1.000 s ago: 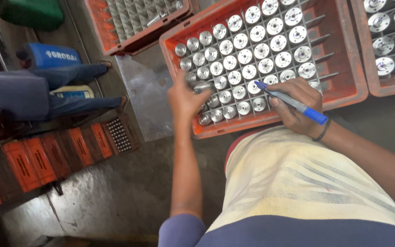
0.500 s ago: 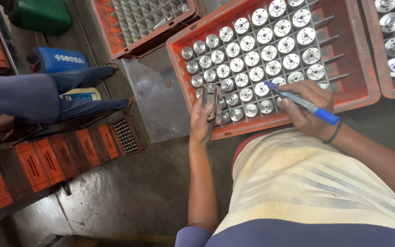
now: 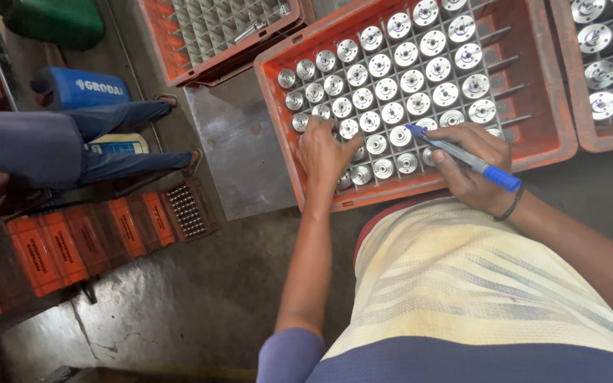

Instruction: The person picks up small cylindrical metal parts from an orange crate, marks each with a blue marker, and places them into a second crate. The process is repeated for multiple parts in a steady sequence.

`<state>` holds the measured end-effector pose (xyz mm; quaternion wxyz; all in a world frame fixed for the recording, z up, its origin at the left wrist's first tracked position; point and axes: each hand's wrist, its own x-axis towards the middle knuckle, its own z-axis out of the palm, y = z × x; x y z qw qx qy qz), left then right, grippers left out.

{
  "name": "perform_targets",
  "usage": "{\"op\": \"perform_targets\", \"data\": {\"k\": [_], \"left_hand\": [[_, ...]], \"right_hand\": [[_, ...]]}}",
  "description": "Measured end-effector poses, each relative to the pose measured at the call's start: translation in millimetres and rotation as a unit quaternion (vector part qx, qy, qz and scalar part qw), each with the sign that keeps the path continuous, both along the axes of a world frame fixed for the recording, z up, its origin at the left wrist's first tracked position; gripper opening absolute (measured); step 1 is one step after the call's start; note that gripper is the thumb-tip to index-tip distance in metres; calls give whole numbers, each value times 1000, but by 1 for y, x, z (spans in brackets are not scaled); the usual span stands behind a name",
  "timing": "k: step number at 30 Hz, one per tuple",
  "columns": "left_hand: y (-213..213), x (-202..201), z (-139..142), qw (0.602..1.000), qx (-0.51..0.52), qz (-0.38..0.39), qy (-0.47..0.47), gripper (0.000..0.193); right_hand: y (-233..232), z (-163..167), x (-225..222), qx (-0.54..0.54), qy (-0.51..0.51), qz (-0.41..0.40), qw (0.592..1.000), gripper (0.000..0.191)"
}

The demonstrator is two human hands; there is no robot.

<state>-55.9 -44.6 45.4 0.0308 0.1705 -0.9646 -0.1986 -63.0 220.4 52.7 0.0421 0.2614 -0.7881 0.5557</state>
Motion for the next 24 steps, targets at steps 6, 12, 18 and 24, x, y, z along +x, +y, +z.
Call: {"op": "perform_targets", "data": {"k": [6, 12, 18, 24], "left_hand": [[-35, 1, 23, 949, 202, -148, 191, 40], [20, 13, -17, 719, 690, 3, 85, 36], [36, 21, -35, 697, 707, 98, 71, 37], [38, 22, -43, 691, 712, 84, 97, 27]], "right_hand": [[-6, 11, 3, 11, 49, -11, 999, 18], [-27, 20, 1, 25, 195, 134, 971, 21], [-28, 22, 8, -9, 176, 178, 968, 25], [-26, 19, 10, 0, 138, 163, 977, 27]]}}
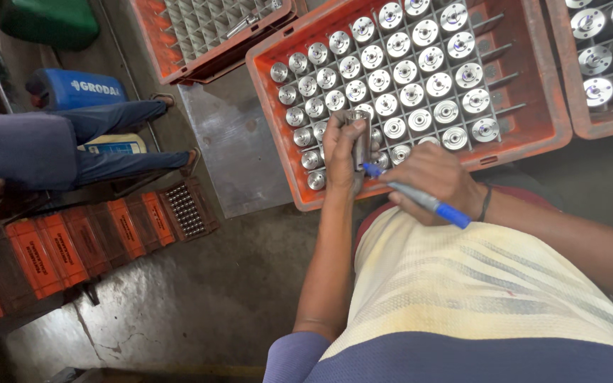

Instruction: The person picks up small cylindrical metal parts from an orange crate, marks each with a blue marker, and places them into a second crate. The process is repeated for multiple parts in a steady sequence.

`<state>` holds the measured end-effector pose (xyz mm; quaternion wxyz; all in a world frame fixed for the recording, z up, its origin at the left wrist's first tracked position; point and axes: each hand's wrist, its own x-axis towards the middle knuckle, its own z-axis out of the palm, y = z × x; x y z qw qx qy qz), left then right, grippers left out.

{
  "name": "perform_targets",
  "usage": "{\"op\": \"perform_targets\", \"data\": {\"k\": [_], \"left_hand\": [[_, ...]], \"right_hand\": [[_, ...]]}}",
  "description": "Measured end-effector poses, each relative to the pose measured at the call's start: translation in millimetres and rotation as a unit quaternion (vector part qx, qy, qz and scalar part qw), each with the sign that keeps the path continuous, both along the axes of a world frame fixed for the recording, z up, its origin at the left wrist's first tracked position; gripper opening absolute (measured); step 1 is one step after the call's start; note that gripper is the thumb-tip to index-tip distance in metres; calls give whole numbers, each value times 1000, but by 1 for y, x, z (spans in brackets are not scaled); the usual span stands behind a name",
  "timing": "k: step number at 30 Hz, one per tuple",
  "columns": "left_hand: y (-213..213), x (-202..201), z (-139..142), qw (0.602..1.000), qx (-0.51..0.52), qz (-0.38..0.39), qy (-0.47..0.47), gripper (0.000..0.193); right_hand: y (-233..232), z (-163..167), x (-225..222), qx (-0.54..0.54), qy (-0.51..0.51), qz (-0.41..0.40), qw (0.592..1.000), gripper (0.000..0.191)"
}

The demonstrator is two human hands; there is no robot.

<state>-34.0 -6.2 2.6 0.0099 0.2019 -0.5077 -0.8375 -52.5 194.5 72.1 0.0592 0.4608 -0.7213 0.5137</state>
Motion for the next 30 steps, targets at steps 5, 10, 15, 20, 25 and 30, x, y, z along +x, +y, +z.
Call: {"op": "perform_targets", "data": {"k": [5, 10, 15, 20, 25, 30], "left_hand": [[-8, -3, 2, 1000, 14, -17, -18, 28], [-31, -1, 36, 717, -690, -65, -72, 38], [-16, -18, 51, 721, -684, -92, -57, 49], [-9, -44, 51, 713, -682, -126, -98, 51], [-55, -37, 60, 811, -561, -43, 161, 43], [-4, -29, 23, 995, -77, -68, 9, 36]], "right_hand": [[-1, -1, 2, -2, -33, -22, 999, 25], [7, -2, 0, -29, -60, -102, 993, 23], [15, -7, 2, -30, -87, -132, 987, 21], [18, -9, 3, -21, -93, -138, 986, 21], [22, -4, 2, -12, -59, -127, 990, 18], [11, -8, -6, -4, 32, -32, 999, 19]]}}
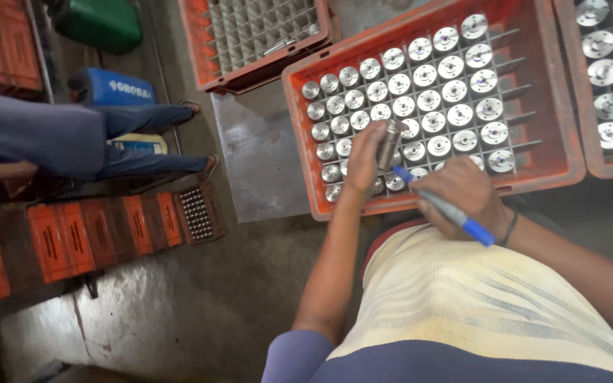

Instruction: The person picks up small cylindrical metal parts from an orange crate, marks each with a blue marker, and places them into a second crate. The process is repeated for multiple parts in a steady sequence.

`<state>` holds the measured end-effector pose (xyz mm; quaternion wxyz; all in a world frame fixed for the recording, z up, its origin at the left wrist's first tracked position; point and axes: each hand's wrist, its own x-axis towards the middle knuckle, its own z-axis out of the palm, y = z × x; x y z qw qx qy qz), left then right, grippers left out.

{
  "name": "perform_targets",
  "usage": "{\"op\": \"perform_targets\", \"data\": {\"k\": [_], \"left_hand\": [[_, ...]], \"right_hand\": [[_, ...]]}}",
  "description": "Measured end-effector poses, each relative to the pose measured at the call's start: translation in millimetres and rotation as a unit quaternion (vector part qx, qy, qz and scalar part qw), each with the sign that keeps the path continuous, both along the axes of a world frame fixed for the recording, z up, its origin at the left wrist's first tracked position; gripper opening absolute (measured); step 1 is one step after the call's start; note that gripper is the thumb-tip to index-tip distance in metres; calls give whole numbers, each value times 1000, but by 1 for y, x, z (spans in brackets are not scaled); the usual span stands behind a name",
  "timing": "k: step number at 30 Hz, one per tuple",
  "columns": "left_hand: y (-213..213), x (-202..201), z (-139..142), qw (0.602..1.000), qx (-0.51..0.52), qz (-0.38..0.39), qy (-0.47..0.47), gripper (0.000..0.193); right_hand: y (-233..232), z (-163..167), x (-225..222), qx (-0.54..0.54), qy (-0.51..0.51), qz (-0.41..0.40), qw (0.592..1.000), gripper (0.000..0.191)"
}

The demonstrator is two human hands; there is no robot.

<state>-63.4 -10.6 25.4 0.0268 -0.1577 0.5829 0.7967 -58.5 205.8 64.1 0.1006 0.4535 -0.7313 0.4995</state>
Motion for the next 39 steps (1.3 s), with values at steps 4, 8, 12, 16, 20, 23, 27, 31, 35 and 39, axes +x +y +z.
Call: {"op": "perform_targets", "data": {"k": [4, 8, 12, 16, 20, 23, 27, 31, 35, 39], "left_hand": [[24, 9, -8, 998, 20, 24, -51, 36], [21, 12, -2, 995, 52, 56, -57, 39], [23, 12, -8, 998, 41, 39, -28, 31], [24, 13, -17, 989, 145, 26, -4, 30], [7, 11, -3, 980, -198, 15, -33, 34], [-8, 10, 14, 793, -608, -47, 4, 41], [4, 0, 17, 790, -611, -56, 14, 45], [26, -23, 12, 768, -634, -84, -40, 51], [-4, -34, 24, 793, -602, -74, 57, 45], [-17, -26, 18, 984, -167, -22, 57, 42]], "right_hand": [[-4, -3, 5, -3, -14, -45, 999, 21], [-2, -4, 10, -17, -65, -50, 996, 23], [1, -2, 11, 19, -52, 14, 998, 25], [2, -2, 13, -14, -93, -53, 994, 24], [7, -2, 11, 0, -65, -62, 996, 23], [15, -2, 10, -23, -96, -109, 989, 22], [21, -3, 13, -30, -114, -137, 983, 22], [23, -5, 14, -19, -141, -142, 980, 21], [28, -2, 13, -23, -126, -149, 981, 21], [24, 1, 12, 4, -53, -124, 991, 21]]}}
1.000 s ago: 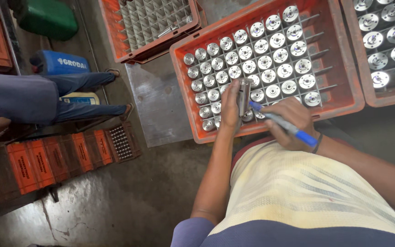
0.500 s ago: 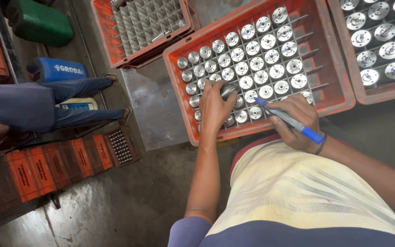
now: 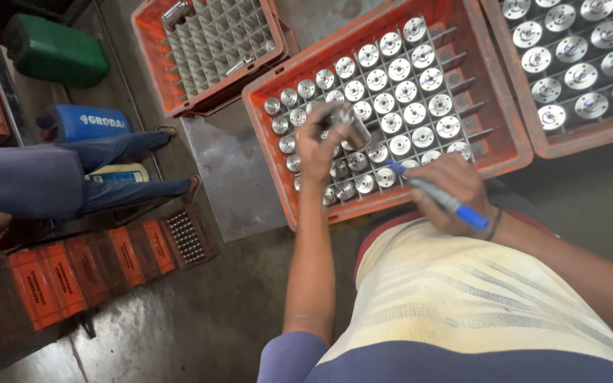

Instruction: The person picks up small cylindrical metal parts from an orange crate, marks each with a blue marker, and places them into a second crate. The process is repeated for multiple parts in a steady sequence.

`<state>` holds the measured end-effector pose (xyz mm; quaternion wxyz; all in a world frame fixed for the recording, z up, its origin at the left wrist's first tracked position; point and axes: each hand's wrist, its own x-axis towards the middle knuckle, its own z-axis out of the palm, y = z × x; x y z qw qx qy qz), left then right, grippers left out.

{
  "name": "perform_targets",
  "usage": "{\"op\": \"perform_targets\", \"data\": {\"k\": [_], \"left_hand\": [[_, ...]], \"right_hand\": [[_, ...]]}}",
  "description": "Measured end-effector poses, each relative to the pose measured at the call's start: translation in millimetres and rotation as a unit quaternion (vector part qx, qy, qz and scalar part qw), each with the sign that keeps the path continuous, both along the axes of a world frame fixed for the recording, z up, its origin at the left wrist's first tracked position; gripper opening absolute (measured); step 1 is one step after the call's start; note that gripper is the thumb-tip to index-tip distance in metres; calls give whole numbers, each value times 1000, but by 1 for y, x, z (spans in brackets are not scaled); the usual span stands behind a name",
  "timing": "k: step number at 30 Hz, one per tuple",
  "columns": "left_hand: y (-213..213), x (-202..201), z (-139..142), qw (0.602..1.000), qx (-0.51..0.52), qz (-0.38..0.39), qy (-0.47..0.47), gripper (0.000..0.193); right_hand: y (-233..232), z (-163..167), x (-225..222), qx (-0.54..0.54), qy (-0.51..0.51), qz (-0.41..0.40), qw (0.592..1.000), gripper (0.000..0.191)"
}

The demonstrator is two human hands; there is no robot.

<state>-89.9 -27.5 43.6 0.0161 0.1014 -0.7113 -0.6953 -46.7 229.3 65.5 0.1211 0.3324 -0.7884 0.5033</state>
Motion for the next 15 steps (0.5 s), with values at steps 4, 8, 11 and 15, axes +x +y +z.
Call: {"op": "perform_targets", "data": {"k": [4, 8, 11, 15], "left_hand": [[43, 8, -32, 986, 140, 7, -86, 49], [64, 16, -41, 968, 222, 50, -107, 40], [64, 20, -37, 964, 226, 67, -120, 36], [64, 19, -38, 972, 211, 39, -96, 28]], "right_hand": [[-7, -1, -9, 2, 31, 45, 999, 24], [-9, -4, -9, 7, 16, 80, 997, 24], [-6, -7, -7, -5, -3, 45, 999, 23], [-2, -11, -7, 11, 2, 97, 995, 22]]}}
